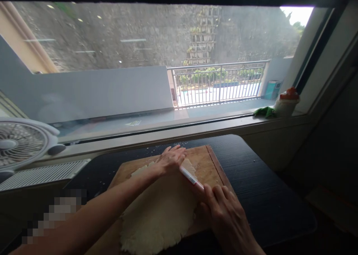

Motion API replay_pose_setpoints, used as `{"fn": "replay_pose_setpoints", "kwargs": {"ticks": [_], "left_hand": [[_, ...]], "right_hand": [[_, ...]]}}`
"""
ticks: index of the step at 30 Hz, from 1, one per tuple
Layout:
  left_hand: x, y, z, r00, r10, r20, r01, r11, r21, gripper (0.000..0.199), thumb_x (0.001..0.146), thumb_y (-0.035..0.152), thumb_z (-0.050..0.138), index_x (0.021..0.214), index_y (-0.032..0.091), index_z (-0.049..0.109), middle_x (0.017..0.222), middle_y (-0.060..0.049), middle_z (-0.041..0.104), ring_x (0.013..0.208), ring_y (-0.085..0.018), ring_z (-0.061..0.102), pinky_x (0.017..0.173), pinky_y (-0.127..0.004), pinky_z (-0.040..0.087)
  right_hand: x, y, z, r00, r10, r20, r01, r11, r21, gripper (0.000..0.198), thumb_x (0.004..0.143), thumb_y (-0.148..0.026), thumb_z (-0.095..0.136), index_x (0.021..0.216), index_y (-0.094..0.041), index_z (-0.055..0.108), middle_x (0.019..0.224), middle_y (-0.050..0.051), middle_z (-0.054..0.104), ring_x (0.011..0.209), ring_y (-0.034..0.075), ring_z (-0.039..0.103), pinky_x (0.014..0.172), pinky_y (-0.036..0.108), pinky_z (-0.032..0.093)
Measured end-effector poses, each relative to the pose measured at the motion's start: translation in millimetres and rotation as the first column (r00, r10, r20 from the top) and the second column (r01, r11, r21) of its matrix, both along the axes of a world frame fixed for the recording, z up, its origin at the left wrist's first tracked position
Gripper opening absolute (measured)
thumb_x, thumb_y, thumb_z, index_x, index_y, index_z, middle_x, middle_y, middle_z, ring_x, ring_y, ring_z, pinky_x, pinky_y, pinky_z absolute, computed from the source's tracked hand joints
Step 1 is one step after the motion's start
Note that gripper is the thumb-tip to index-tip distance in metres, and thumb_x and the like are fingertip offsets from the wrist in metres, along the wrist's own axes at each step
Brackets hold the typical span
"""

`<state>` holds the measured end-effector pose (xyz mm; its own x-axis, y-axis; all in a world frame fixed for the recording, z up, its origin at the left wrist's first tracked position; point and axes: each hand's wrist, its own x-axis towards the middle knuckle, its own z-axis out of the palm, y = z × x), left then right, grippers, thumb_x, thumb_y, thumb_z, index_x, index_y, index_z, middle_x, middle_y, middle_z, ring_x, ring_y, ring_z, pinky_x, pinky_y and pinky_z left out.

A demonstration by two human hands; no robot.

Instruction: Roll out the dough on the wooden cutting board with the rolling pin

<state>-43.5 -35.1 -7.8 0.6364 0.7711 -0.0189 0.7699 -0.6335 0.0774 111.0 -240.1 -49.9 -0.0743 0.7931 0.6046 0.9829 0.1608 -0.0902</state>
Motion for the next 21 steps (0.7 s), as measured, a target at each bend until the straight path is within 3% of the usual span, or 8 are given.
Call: {"fn": "replay_pose_setpoints", "kwargs": {"ticks": [3, 5, 9, 16, 18, 21], "left_hand": [[-18.1, -14.1, 1.4, 1.000, 0.011, -0.018, -0.010, 0.999, 0.032, 0.056, 0.093, 0.045, 0.016, 0.137, 0.016, 0.036, 0.145, -0.006, 0.033, 0.137, -0.020, 0.019, 0.110, -0.042, 0.016], [-13.9, -12.7, 0.8, 0.999, 0.029, -0.022, -0.028, 0.999, 0.042, 0.056, 0.093, 0.044, 0.017, 0.137, 0.016, 0.036, 0.146, -0.006, 0.032, 0.138, -0.020, 0.019, 0.111, -0.041, 0.014], [23.3, 11.5, -2.8, 0.999, 0.045, 0.005, -0.045, 0.999, 0.031, 0.057, 0.093, 0.046, 0.013, 0.136, 0.019, 0.037, 0.144, -0.004, 0.037, 0.137, -0.019, 0.022, 0.111, -0.042, 0.013], [93.1, 52.6, -7.4, 0.997, 0.008, 0.070, -0.008, 1.000, -0.006, 0.063, 0.092, 0.052, 0.012, 0.132, 0.013, 0.040, 0.143, -0.011, 0.037, 0.135, -0.024, 0.025, 0.108, -0.043, 0.018], [94.8, 51.4, -6.5, 0.997, 0.000, 0.078, 0.000, 1.000, -0.001, 0.060, 0.093, 0.050, 0.013, 0.131, 0.013, 0.042, 0.143, -0.011, 0.037, 0.135, -0.024, 0.024, 0.108, -0.044, 0.016], [70.5, 37.8, -3.7, 0.999, 0.009, 0.050, -0.008, 1.000, -0.006, 0.056, 0.093, 0.046, 0.014, 0.131, 0.017, 0.043, 0.142, -0.008, 0.039, 0.135, -0.024, 0.024, 0.108, -0.046, 0.016]], "right_hand": [[-2.4, -2.5, -5.8, 1.000, 0.026, 0.004, -0.026, 0.999, 0.044, 0.034, 0.086, -0.024, 0.047, 0.119, -0.019, 0.051, 0.083, 0.007, 0.058, 0.074, 0.020, 0.053, 0.067, 0.035, 0.043], [2.3, -1.5, -5.6, 0.999, 0.048, -0.009, -0.048, 0.999, 0.018, 0.032, 0.087, -0.026, 0.046, 0.118, -0.019, 0.051, 0.083, 0.006, 0.057, 0.075, 0.019, 0.054, 0.068, 0.034, 0.042], [20.4, 4.7, 2.1, 0.998, 0.035, -0.057, -0.038, 0.999, -0.038, 0.023, 0.089, -0.027, 0.044, 0.108, -0.019, 0.055, 0.083, 0.003, 0.056, 0.074, 0.018, 0.053, 0.067, 0.032, 0.041], [28.7, 9.4, 10.3, 0.998, -0.065, -0.026, 0.063, 0.996, -0.068, 0.021, 0.091, -0.026, 0.041, 0.103, -0.018, 0.057, 0.080, 0.003, 0.055, 0.073, 0.017, 0.051, 0.067, 0.032, 0.038], [24.8, 6.0, 8.8, 0.997, -0.082, 0.003, 0.082, 0.995, -0.062, 0.022, 0.090, -0.025, 0.043, 0.104, -0.017, 0.057, 0.081, 0.004, 0.055, 0.073, 0.018, 0.050, 0.067, 0.033, 0.038], [16.7, -1.3, 2.7, 0.998, -0.058, 0.036, 0.060, 0.997, -0.046, 0.029, 0.088, -0.025, 0.047, 0.114, -0.015, 0.054, 0.084, 0.006, 0.055, 0.077, 0.020, 0.050, 0.069, 0.034, 0.039]]}}
